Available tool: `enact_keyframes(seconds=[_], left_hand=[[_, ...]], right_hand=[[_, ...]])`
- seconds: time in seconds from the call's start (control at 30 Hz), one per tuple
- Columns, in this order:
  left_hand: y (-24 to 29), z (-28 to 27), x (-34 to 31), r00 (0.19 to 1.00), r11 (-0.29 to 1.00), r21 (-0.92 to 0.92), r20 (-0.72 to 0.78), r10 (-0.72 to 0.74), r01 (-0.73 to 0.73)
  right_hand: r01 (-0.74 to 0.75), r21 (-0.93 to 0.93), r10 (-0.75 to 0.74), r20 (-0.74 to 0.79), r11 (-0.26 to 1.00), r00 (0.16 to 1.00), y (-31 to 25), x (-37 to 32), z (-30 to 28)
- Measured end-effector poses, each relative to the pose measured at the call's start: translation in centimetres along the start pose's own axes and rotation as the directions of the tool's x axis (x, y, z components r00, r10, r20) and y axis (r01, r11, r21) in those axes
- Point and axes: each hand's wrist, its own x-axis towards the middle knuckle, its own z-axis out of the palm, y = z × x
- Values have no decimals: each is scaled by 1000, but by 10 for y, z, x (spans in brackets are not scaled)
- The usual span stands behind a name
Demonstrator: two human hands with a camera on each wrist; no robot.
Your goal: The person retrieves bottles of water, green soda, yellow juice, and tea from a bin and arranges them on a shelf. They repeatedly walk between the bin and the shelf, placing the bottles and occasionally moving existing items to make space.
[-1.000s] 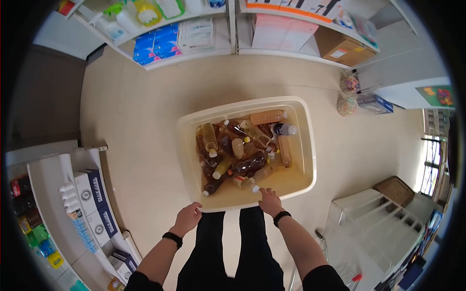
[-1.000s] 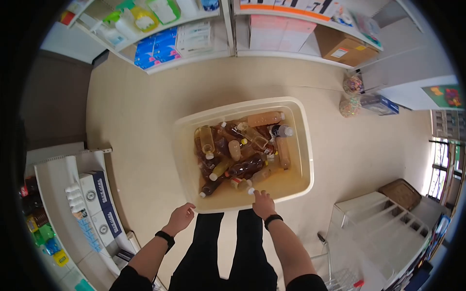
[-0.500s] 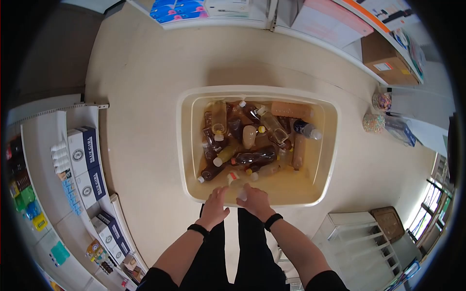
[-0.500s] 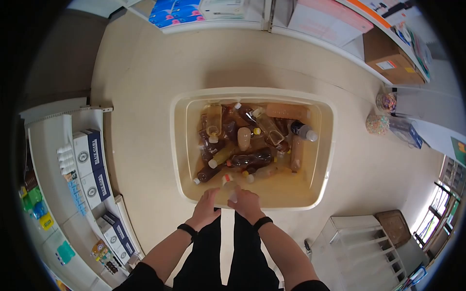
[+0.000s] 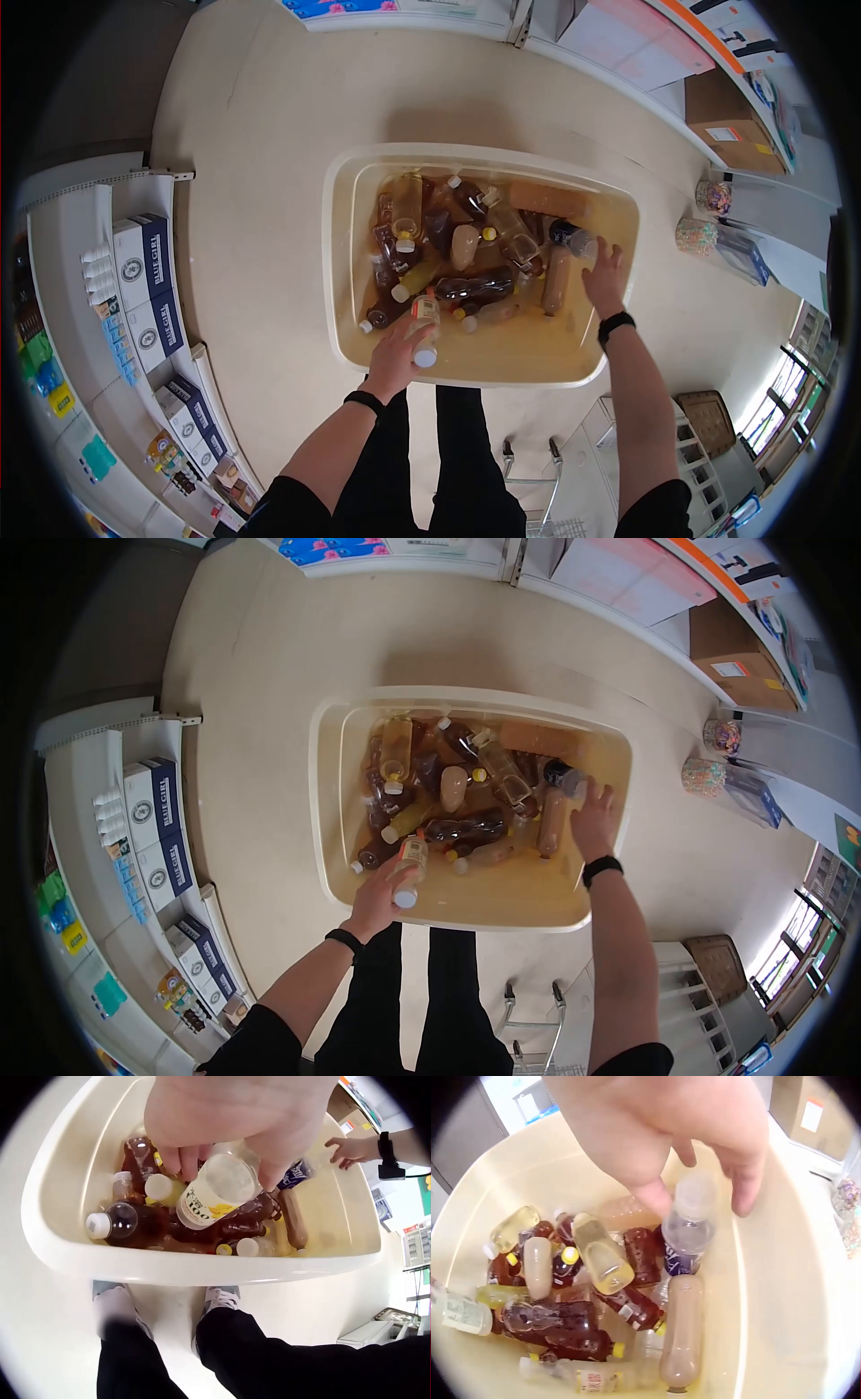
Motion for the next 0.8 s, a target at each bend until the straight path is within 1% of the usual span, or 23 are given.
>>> enact_keyframes(seconds=[0.03, 0.07, 0.1, 0.13, 0.17, 0.2, 0.23, 0.27, 0.3, 0.33, 0.37, 0.4, 0.47, 0.5, 0.53, 0.57, 0.6, 0.63, 0.67, 0.7, 0.73, 0.77, 0.8], left_hand=[[-3, 5, 0, 1000, 997, -73, 3, -22, 22], [-4, 9, -2, 1000, 997, -76, 5, -30, 30], [-4, 11, -4, 997, 993, -101, 50, -57, 62], [-5, 14, -7, 992, 987, -126, 94, -86, 98], [-5, 17, -10, 991, 986, -129, 95, -95, 106], [-5, 20, -12, 988, 988, -132, 138, -68, 86], [-4, 22, -15, 983, 989, -137, 182, -39, 64], [-4, 26, -20, 982, 987, -142, 186, -42, 69], [-6, 32, -22, 993, 992, -118, 116, -30, 44], [-5, 33, -20, 999, 996, -91, 41, -12, 15], [-1, 29, -18, 999, 995, -96, 35, -7, 11], [3, 23, -15, 1000, 995, -101, 19, -24, 26], [16, 12, -9, 999, 993, -115, -3, -39, 38], [23, 5, -4, 999, 996, -91, -46, -27, 23], [28, -3, 1, 996, 998, -65, -88, -16, 10], [31, -10, 6, 996, 998, -66, -90, -14, 8], [34, -15, 11, 991, 997, -48, -124, 55, -62], [37, -21, 15, 980, 991, -28, -157, 124, -130], [39, -25, 19, 980, 991, -30, -155, 122, -128], [42, -29, 21, 965, 983, -44, -202, 167, -179], [43, -30, 22, 945, 972, -54, -251, 209, -230], [36, -27, 18, 948, 974, -54, -246, 202, -222], [27, -25, 13, 967, 971, -84, -142, 211, -224]], right_hand=[[6, 45, -7, 12, 999, 1000, 15, 11, 12], [12, 88, -14, 23, 996, 1000, 24, 19, 22], [15, 86, -18, 29, 996, 999, 23, 23, 25], [-10, 94, 2, 80, 996, 997, 23, 26, 26], [-35, 99, 22, 131, 994, 991, 21, 27, 28], [-33, 96, 19, 136, 995, 990, 16, 24, 31], [40, 119, -51, 90, 992, 995, 9, 19, 34], [111, 138, -118, 44, 984, 992, 3, 11, 37], [111, 132, -118, 45, 985, 992, -9, 1, 31], [154, 83, -160, 76, 985, 984, -24, -11, 20], [199, 34, -201, 108, 980, 974, -37, -24, 9], [287, 80, -291, 52, 955, 955, -43, -36, 1], [480, 163, -480, -39, 862, 876, -55, -62, -23], [576, 202, -573, -78, 792, 816, -63, -74, -37], [662, 261, -645, -160, 702, 747, -70, -84, -45], [739, 311, -701, -245, 597, 670, -76, -94, -50], [740, 309, -701, -246, 597, 669, -83, -104, -56], [765, 387, -752, -223, 515, 620, -90, -113, -63], [774, 465, -799, -204, 429, 565, -98, -122, -67], [772, 467, -799, -200, 431, 567, -107, -130, -71], [765, 529, -812, -220, 367, 541, -118, -137, -73], [750, 591, -822, -242, 296, 515, -128, -144, -72], [746, 600, -822, -242, 291, 515, -135, -150, -66]])
